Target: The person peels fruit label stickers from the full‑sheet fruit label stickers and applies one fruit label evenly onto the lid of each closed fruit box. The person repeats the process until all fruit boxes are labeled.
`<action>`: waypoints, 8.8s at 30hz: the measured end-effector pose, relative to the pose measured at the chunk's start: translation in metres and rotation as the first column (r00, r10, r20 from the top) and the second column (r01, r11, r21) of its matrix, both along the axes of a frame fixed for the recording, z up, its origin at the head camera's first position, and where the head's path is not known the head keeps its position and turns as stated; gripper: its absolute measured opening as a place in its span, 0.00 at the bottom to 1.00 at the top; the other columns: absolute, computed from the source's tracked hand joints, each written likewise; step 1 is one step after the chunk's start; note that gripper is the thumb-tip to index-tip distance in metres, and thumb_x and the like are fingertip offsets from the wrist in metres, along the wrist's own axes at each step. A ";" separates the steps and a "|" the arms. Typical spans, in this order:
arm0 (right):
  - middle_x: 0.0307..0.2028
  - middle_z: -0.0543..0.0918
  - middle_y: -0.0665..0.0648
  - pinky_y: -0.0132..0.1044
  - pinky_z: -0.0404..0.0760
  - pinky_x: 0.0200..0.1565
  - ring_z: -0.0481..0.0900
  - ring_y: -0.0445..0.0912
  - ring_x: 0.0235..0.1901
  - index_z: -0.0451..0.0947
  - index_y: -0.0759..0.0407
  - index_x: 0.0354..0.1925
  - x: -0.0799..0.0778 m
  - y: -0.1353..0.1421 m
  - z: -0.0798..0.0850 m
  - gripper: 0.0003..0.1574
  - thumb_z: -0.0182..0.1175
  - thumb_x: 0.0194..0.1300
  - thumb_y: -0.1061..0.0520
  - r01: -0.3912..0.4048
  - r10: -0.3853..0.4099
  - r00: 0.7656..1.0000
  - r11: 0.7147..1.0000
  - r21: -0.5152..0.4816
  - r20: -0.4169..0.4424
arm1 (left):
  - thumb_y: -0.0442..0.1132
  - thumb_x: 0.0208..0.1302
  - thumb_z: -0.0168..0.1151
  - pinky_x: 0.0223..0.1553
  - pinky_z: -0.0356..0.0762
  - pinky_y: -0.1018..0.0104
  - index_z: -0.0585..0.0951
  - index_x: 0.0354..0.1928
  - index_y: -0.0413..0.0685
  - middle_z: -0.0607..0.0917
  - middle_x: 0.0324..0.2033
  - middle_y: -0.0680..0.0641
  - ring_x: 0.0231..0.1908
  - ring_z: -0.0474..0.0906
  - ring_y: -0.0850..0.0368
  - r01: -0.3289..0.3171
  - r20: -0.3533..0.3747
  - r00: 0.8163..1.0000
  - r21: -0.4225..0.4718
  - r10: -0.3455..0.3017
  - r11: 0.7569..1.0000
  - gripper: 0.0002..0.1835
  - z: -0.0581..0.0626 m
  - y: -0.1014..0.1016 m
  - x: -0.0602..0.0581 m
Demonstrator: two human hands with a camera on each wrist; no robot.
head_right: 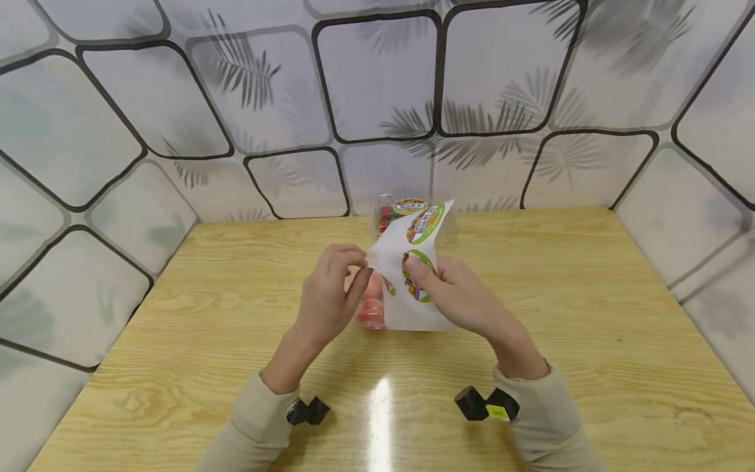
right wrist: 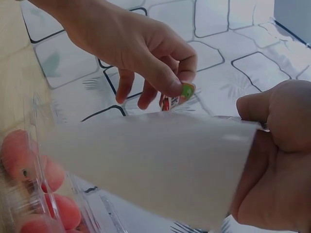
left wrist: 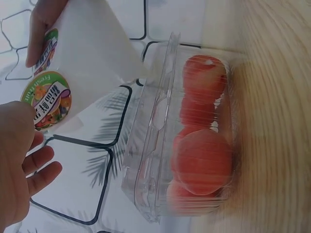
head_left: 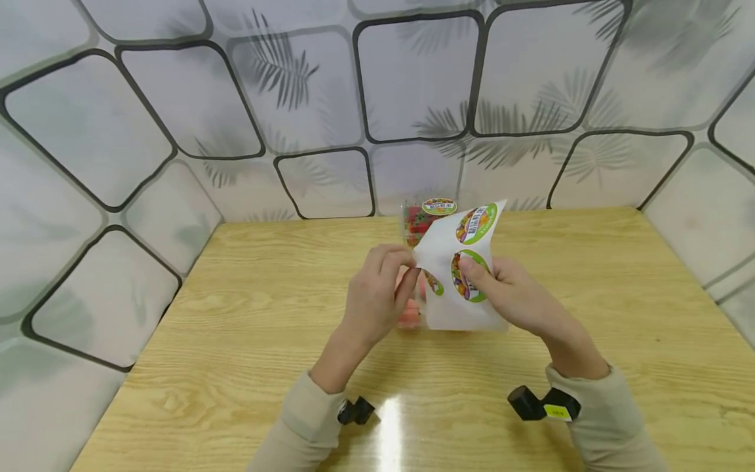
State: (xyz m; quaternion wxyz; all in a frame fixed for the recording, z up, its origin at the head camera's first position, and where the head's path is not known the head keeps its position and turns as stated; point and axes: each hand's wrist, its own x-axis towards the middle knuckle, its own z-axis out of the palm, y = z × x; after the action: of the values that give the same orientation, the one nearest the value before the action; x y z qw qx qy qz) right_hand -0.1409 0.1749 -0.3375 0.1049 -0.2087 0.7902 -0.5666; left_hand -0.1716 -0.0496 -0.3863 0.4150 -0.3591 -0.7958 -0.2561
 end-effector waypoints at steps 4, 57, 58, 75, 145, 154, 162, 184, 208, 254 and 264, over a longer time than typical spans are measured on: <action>0.38 0.86 0.64 0.38 0.83 0.34 0.86 0.43 0.33 0.79 0.74 0.46 0.000 0.005 0.003 0.31 0.42 0.81 0.48 0.061 -0.062 0.998 0.998 -0.008 -0.022 | 0.31 0.64 0.66 0.28 0.82 0.64 0.73 0.41 0.42 0.79 0.40 0.42 0.41 0.80 0.49 0.011 0.021 1.000 0.034 -0.011 0.999 0.10 0.001 -0.003 -0.002; 0.41 0.74 0.73 0.41 0.80 0.29 0.79 0.52 0.31 0.60 0.83 0.54 -0.059 0.146 -0.096 0.31 0.50 0.70 0.55 0.392 -0.490 0.868 0.779 0.489 0.083 | 0.32 0.64 0.62 0.21 0.75 0.71 0.76 0.36 0.44 0.81 0.30 0.47 0.24 0.78 0.58 0.041 0.198 0.980 -0.030 -0.034 0.999 0.03 -0.009 0.000 0.000; 0.41 0.74 0.73 0.41 0.80 0.29 0.79 0.52 0.31 0.60 0.83 0.54 -0.060 0.145 -0.096 0.31 0.50 0.70 0.54 0.397 -0.493 0.866 0.776 0.490 0.079 | 0.32 0.64 0.62 0.22 0.75 0.71 0.76 0.36 0.44 0.81 0.30 0.47 0.24 0.78 0.58 0.043 0.203 0.979 -0.030 -0.036 0.999 0.03 -0.009 0.001 -0.001; 0.35 0.76 0.71 0.45 0.72 0.27 0.76 0.58 0.30 0.62 0.79 0.52 -0.054 0.147 -0.090 0.35 0.44 0.69 0.45 0.403 -0.548 0.836 0.567 0.718 -0.036 | 0.32 0.68 0.57 0.25 0.74 0.71 0.77 0.39 0.41 0.81 0.31 0.48 0.26 0.77 0.59 0.080 0.464 0.878 0.102 -0.119 0.992 0.02 -0.016 0.000 -0.006; 0.23 0.75 0.51 0.35 0.68 0.25 0.67 0.43 0.21 0.75 0.58 0.31 -0.042 -0.007 -0.060 0.11 0.62 0.68 0.54 0.143 -0.087 0.984 0.902 0.408 -0.154 | 0.32 0.63 0.65 0.27 0.74 0.72 0.77 0.39 0.42 0.81 0.30 0.48 0.30 0.77 0.58 -0.103 0.881 0.437 0.249 -0.181 0.963 0.06 -0.022 0.001 -0.012; 0.21 0.75 0.50 0.37 0.66 0.24 0.67 0.43 0.20 0.75 0.56 0.30 -0.041 -0.010 -0.062 0.12 0.64 0.66 0.52 0.190 -0.109 0.975 0.862 0.470 -0.194 | 0.33 0.61 0.68 0.28 0.75 0.70 0.76 0.39 0.44 0.81 0.30 0.49 0.30 0.76 0.59 -0.120 0.875 0.480 0.126 -0.053 0.985 0.10 -0.021 0.007 -0.011; 0.22 0.76 0.50 0.38 0.67 0.25 0.68 0.43 0.20 0.76 0.56 0.30 -0.041 -0.011 -0.063 0.11 0.64 0.66 0.52 0.207 -0.122 0.972 0.853 0.480 -0.203 | 0.32 0.61 0.67 0.25 0.71 0.72 0.75 0.39 0.44 0.81 0.28 0.49 0.27 0.75 0.59 -0.118 0.861 0.508 0.066 0.003 0.991 0.09 -0.018 0.010 -0.009; 0.21 0.74 0.50 0.36 0.65 0.25 0.66 0.43 0.20 0.75 0.56 0.29 -0.041 -0.012 -0.062 0.12 0.65 0.65 0.52 0.210 -0.119 0.970 0.854 0.476 -0.213 | 0.33 0.61 0.68 0.26 0.71 0.72 0.76 0.39 0.44 0.81 0.28 0.49 0.27 0.75 0.60 -0.115 0.845 0.534 0.046 0.022 0.992 0.10 -0.020 0.011 -0.008; 0.20 0.72 0.50 0.36 0.63 0.23 0.64 0.43 0.19 0.77 0.59 0.33 -0.036 -0.015 -0.058 0.11 0.66 0.64 0.54 0.225 -0.131 0.967 0.843 0.488 -0.219 | 0.31 0.62 0.67 0.20 0.62 0.75 0.73 0.39 0.44 0.74 0.24 0.51 0.19 0.66 0.64 -0.099 0.819 0.570 -0.012 0.067 0.995 0.11 -0.020 0.014 -0.006; 0.16 0.70 0.49 0.35 0.59 0.19 0.61 0.41 0.15 0.83 0.56 0.44 -0.037 -0.019 -0.068 0.14 0.63 0.68 0.48 0.242 -0.105 0.952 0.833 0.498 -0.286 | 0.39 0.68 0.63 0.19 0.65 0.74 0.78 0.31 0.46 0.78 0.23 0.53 0.18 0.69 0.65 -0.024 0.775 0.607 -0.202 0.175 0.979 0.07 -0.021 0.015 -0.006; 0.17 0.72 0.50 0.36 0.62 0.17 0.64 0.43 0.13 0.69 0.58 0.41 -0.031 -0.029 -0.073 0.18 0.63 0.68 0.46 0.331 -0.169 0.933 0.752 0.570 -0.318 | 0.48 0.68 0.64 0.17 0.64 0.71 0.76 0.38 0.48 0.78 0.25 0.52 0.19 0.70 0.61 -0.160 0.715 0.605 -0.323 0.351 0.933 0.12 -0.020 0.023 0.003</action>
State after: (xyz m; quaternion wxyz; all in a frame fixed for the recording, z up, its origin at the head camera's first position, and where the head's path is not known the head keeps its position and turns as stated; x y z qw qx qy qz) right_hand -0.1717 0.1461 -0.4108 -0.0092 -0.1233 0.9586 -0.2566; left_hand -0.1690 -0.0265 -0.4065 0.0300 -0.1438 -0.9624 -0.2286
